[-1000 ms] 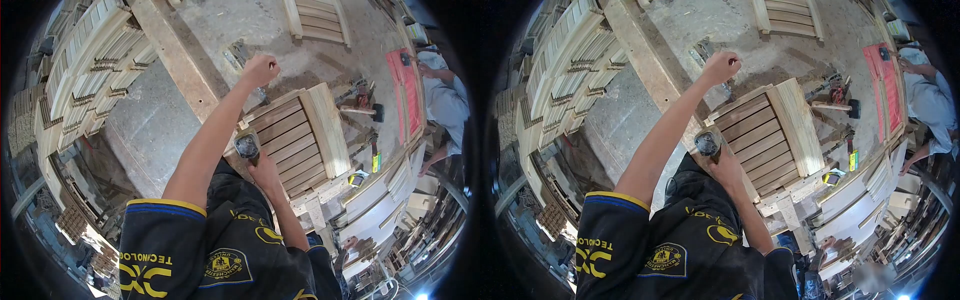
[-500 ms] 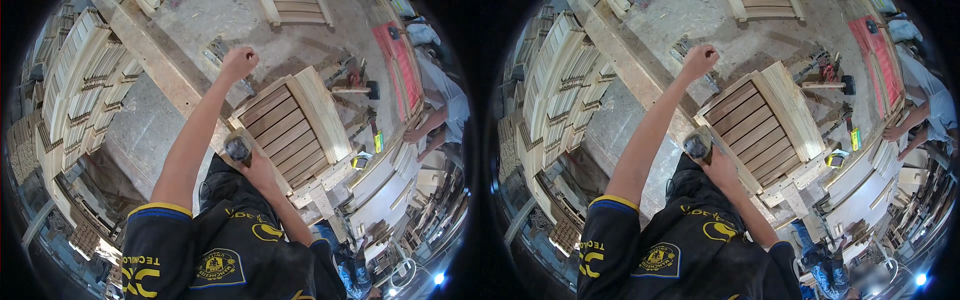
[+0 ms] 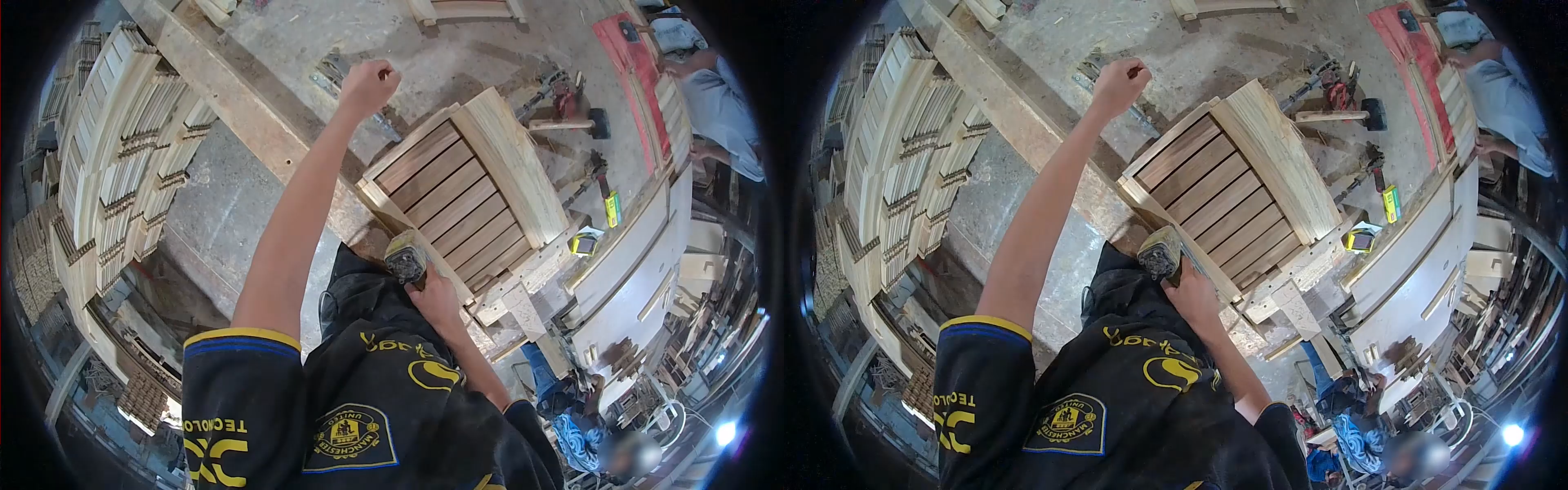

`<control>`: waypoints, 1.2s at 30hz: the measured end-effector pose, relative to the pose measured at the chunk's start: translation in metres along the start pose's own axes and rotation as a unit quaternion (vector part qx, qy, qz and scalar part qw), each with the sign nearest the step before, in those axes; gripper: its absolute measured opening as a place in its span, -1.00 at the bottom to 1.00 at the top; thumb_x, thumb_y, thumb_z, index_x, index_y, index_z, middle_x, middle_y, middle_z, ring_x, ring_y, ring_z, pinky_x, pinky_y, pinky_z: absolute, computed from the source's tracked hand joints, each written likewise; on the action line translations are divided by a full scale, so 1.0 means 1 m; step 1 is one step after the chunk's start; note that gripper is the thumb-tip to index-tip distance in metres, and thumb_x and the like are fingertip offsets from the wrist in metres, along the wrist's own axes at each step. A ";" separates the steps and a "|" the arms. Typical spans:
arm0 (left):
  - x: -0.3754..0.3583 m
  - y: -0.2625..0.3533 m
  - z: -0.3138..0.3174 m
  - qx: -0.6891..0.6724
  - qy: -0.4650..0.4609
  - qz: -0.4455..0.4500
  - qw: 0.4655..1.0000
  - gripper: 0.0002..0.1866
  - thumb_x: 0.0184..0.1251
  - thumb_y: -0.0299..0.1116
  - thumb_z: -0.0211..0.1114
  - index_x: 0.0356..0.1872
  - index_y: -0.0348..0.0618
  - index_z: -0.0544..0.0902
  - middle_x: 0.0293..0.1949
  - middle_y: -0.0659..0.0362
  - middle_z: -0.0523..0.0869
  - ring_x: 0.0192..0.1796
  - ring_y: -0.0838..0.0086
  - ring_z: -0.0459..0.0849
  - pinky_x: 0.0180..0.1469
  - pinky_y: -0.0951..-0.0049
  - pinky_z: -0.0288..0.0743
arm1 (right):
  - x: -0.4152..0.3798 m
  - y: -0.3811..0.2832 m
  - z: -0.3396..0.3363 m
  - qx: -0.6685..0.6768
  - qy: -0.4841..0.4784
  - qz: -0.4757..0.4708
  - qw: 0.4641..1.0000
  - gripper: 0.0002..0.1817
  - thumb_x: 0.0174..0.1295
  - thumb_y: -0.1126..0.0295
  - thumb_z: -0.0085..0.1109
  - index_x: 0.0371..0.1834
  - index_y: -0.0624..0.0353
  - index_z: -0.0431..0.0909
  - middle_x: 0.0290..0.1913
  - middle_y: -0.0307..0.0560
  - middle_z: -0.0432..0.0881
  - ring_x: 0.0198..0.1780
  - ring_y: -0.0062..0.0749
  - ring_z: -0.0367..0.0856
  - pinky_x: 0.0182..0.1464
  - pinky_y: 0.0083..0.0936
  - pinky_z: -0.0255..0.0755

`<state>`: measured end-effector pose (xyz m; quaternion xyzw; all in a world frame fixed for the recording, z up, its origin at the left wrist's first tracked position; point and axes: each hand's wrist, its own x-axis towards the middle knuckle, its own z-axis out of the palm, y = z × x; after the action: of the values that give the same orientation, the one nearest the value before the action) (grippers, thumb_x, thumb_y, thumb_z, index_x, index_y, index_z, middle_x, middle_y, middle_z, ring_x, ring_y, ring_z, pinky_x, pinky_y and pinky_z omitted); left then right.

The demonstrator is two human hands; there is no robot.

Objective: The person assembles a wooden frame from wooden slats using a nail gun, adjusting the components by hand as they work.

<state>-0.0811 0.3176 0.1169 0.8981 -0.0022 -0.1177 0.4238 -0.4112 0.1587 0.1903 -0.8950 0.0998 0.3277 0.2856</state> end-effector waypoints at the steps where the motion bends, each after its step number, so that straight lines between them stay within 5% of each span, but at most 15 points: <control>1: 0.000 -0.001 0.000 0.000 0.001 0.000 1.000 -0.73 0.13 -0.15 0.18 -0.39 -0.13 0.69 -0.53 0.00 0.66 -0.36 0.08 0.67 -0.24 0.22 0.53 | 0.000 -0.002 -0.001 0.000 0.000 -0.001 1.000 -0.29 0.04 0.15 0.28 0.17 0.35 0.27 -0.26 0.35 0.61 -0.20 0.22 0.59 -0.14 -0.07 0.49; 6: -0.001 0.001 -0.001 -0.021 -0.010 -0.010 1.000 -0.73 0.13 -0.16 0.19 -0.39 -0.14 0.68 -0.54 0.00 0.67 -0.39 0.14 0.68 -0.27 0.25 0.53 | 0.001 -0.013 -0.012 0.026 -0.091 0.069 0.993 -0.25 0.05 0.16 0.27 0.23 0.36 0.22 -0.14 0.37 0.58 -0.09 0.23 0.56 -0.04 -0.07 0.46; 13: 0.000 -0.001 0.002 0.013 0.031 0.017 0.999 -0.73 0.12 -0.17 0.18 -0.38 -0.15 0.67 -0.48 0.01 0.68 -0.41 0.13 0.67 -0.26 0.26 0.53 | 0.002 0.005 0.002 0.025 -0.010 0.007 1.000 -0.28 0.04 0.17 0.28 0.21 0.36 0.25 -0.10 0.37 0.57 -0.04 0.24 0.54 0.03 -0.08 0.43; 15: -0.001 0.001 0.001 -0.002 0.031 0.020 0.999 -0.74 0.15 -0.24 0.13 -0.38 -0.24 0.65 -0.59 0.05 0.62 -0.53 0.32 0.58 -0.37 0.33 0.45 | 0.000 0.006 -0.002 0.033 -0.004 0.001 0.999 -0.29 0.02 0.17 0.30 0.19 0.35 0.28 -0.19 0.35 0.59 -0.12 0.24 0.56 -0.04 -0.06 0.46; 19: 0.002 -0.004 0.004 0.010 0.047 0.030 0.998 -0.74 0.15 -0.24 0.14 -0.38 -0.23 0.65 -0.59 0.06 0.62 -0.53 0.32 0.58 -0.36 0.34 0.45 | -0.015 0.015 -0.011 0.059 -0.025 0.022 0.998 -0.30 0.00 0.19 0.31 0.17 0.33 0.29 -0.32 0.32 0.61 -0.23 0.25 0.58 -0.16 -0.05 0.48; 21: 0.002 -0.005 0.005 0.002 0.039 0.016 0.999 -0.73 0.10 -0.18 0.16 -0.38 -0.15 0.67 -0.44 0.00 0.68 -0.31 0.05 0.64 -0.22 0.20 0.50 | -0.032 0.030 -0.014 0.074 -0.003 0.038 0.997 -0.30 -0.04 0.21 0.33 0.16 0.32 0.31 -0.42 0.30 0.60 -0.32 0.26 0.58 -0.24 -0.03 0.48; 25: 0.004 -0.008 0.006 -0.007 0.027 0.020 0.999 -0.73 0.10 -0.19 0.15 -0.39 -0.15 0.68 -0.45 0.00 0.68 -0.32 0.05 0.64 -0.23 0.20 0.50 | -0.061 0.086 0.007 0.024 0.003 0.088 0.996 -0.30 -0.09 0.24 0.34 0.14 0.32 0.34 -0.42 0.32 0.60 -0.32 0.25 0.58 -0.24 -0.03 0.48; 27: 0.004 -0.009 0.006 0.022 0.050 0.063 0.997 -0.73 0.15 -0.23 0.17 -0.38 -0.25 0.65 -0.57 0.06 0.62 -0.51 0.34 0.57 -0.37 0.36 0.43 | -0.075 0.098 0.007 0.021 0.004 0.094 0.995 -0.30 -0.13 0.26 0.34 0.14 0.33 0.36 -0.43 0.32 0.59 -0.33 0.26 0.58 -0.25 -0.02 0.47; 29: 0.003 -0.007 0.006 0.011 0.049 0.060 0.997 -0.73 0.15 -0.23 0.18 -0.37 -0.25 0.66 -0.57 0.06 0.62 -0.51 0.34 0.56 -0.37 0.36 0.43 | -0.083 0.115 0.017 0.021 0.020 0.105 0.994 -0.30 -0.15 0.30 0.31 0.14 0.32 0.36 -0.45 0.33 0.59 -0.33 0.26 0.57 -0.25 -0.02 0.47; 31: 0.003 -0.005 0.004 0.012 0.024 0.005 1.000 -0.72 0.10 -0.18 0.15 -0.37 -0.14 0.69 -0.46 0.04 0.69 -0.34 0.12 0.66 -0.24 0.23 0.51 | -0.086 0.118 0.016 0.037 0.008 0.132 0.991 -0.31 -0.17 0.32 0.29 0.14 0.31 0.37 -0.45 0.34 0.59 -0.33 0.27 0.57 -0.25 -0.02 0.47; 36: 0.004 -0.006 0.005 0.022 0.035 0.022 0.999 -0.71 0.14 -0.18 0.17 -0.33 -0.20 0.68 -0.49 0.05 0.67 -0.41 0.24 0.62 -0.28 0.30 0.48 | -0.085 0.118 0.014 0.051 0.008 0.141 0.989 -0.36 -0.17 0.35 0.26 0.09 0.30 0.39 -0.40 0.35 0.59 -0.28 0.28 0.56 -0.21 -0.02 0.45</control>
<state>-0.0791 0.3175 0.1086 0.9107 -0.0099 -0.0769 0.4058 -0.5273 0.0701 0.1838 -0.8587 0.2439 0.3524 0.2808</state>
